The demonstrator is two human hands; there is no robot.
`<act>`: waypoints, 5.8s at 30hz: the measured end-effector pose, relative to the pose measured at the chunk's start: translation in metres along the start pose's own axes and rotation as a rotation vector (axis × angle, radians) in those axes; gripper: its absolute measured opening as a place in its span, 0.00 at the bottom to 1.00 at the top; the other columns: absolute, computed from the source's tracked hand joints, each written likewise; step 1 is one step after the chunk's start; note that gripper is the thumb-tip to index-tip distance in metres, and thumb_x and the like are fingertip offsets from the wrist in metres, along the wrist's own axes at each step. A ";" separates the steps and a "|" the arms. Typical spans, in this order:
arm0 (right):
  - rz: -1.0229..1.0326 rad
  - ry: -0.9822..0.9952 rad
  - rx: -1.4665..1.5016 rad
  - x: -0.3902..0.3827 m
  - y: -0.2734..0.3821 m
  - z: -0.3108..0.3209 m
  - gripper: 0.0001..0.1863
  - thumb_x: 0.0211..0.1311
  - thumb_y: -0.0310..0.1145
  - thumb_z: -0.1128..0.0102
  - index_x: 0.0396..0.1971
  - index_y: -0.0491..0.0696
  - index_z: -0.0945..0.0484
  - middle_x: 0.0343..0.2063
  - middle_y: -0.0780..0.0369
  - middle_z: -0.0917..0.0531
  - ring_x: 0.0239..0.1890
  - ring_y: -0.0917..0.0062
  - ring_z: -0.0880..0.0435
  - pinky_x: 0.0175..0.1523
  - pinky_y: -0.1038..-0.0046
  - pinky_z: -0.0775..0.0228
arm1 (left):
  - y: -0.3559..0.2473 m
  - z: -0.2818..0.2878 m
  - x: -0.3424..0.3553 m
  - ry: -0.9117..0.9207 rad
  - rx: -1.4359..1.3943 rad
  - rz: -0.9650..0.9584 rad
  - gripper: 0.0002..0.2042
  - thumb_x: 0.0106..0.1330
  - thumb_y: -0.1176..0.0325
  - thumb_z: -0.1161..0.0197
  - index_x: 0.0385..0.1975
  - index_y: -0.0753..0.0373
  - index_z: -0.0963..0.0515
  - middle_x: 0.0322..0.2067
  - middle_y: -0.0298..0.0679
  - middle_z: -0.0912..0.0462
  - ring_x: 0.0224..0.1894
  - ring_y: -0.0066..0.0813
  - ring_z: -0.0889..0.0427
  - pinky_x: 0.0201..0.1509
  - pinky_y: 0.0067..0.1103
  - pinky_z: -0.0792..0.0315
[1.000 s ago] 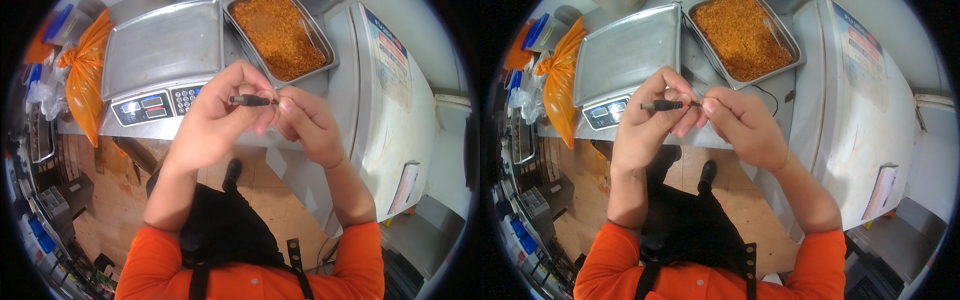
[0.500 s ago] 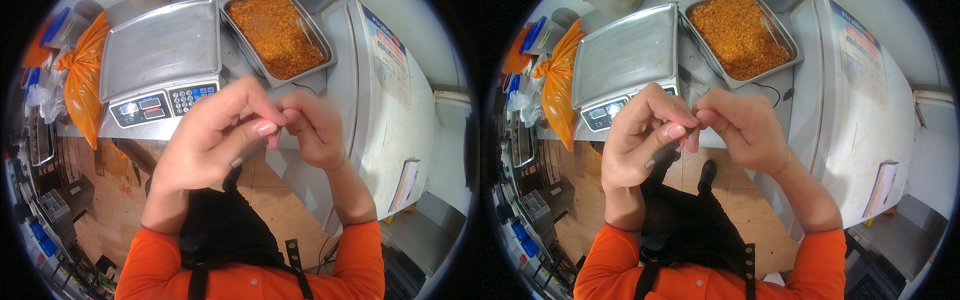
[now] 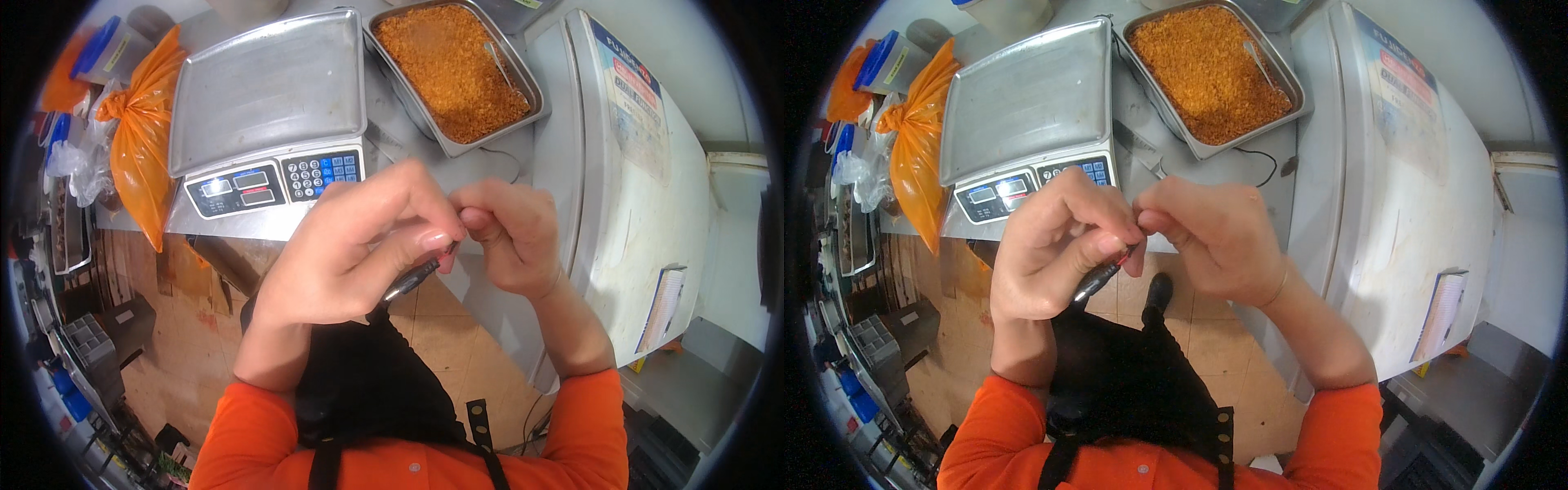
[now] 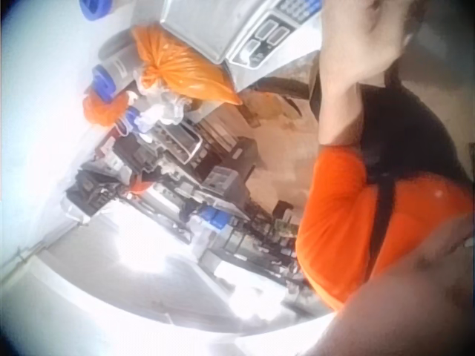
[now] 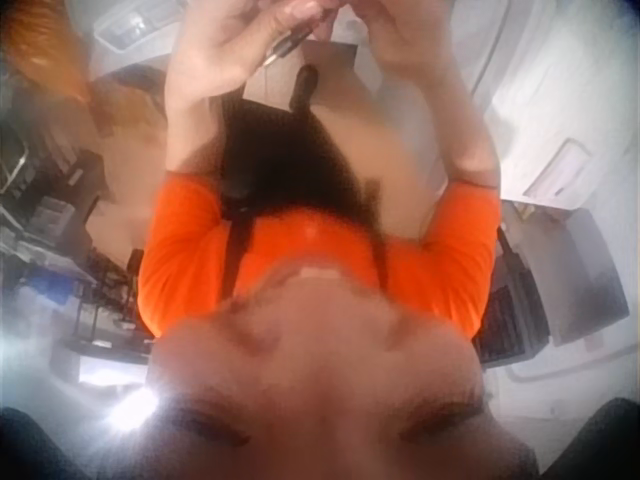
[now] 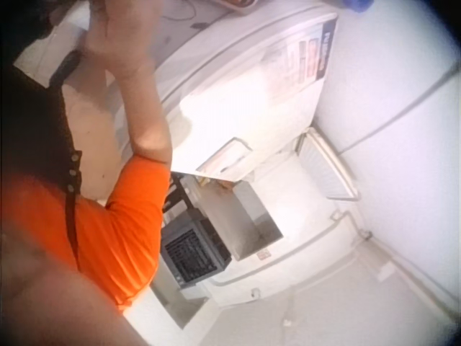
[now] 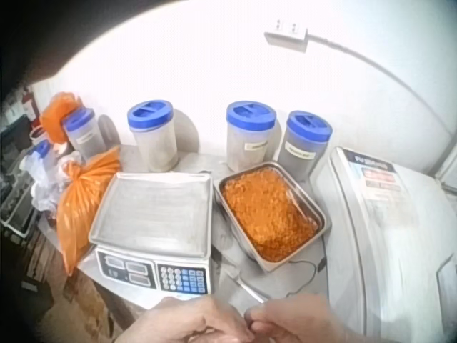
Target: The person uses a knife to strip and manipulate a small black cable, then twists and connects the exposed wires. The person works at a stainless steel counter with a digital scale and containers nearby.
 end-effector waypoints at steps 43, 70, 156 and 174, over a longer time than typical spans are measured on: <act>-0.405 0.042 0.376 -0.004 -0.043 0.000 0.13 0.73 0.35 0.47 0.29 0.44 0.21 0.17 0.70 0.27 0.20 0.88 0.34 0.27 0.82 0.41 | 0.005 0.025 -0.005 -0.182 0.247 0.151 0.06 0.63 0.80 0.38 0.38 0.68 0.21 0.37 0.36 0.18 0.38 0.20 0.23 0.43 0.16 0.31; -0.124 -0.109 0.133 0.000 -0.028 0.002 0.04 0.61 0.27 0.39 0.28 0.43 0.20 0.17 0.65 0.25 0.18 0.82 0.26 0.25 0.77 0.36 | -0.035 0.015 -0.003 -0.424 1.001 -0.272 0.11 0.49 0.82 0.30 0.31 0.65 0.23 0.38 0.41 0.22 0.44 0.35 0.23 0.48 0.23 0.30; -0.713 -0.022 1.070 -0.022 -0.055 -0.033 0.16 0.71 0.42 0.42 0.37 0.42 0.22 0.20 0.69 0.25 0.17 0.89 0.33 0.24 0.85 0.41 | 0.043 0.009 0.010 -0.321 -0.388 -0.027 0.05 0.71 0.76 0.41 0.40 0.69 0.21 0.44 0.48 0.16 0.40 0.29 0.16 0.47 0.22 0.21; 0.181 -0.219 -0.338 0.007 0.023 0.027 0.11 0.55 0.16 0.35 0.38 0.43 0.19 0.33 0.63 0.18 0.25 0.83 0.23 0.27 0.83 0.33 | 0.043 0.001 0.009 -0.266 0.043 0.109 0.03 0.74 0.73 0.44 0.37 0.65 0.29 0.25 0.30 0.25 0.28 0.11 0.30 0.31 0.12 0.36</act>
Point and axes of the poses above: each hand's wrist, its own x-axis towards the middle knuckle, its own z-axis out of the back of the hand, y = z × x, the point moved 10 cm from there along x, towards the middle knuckle
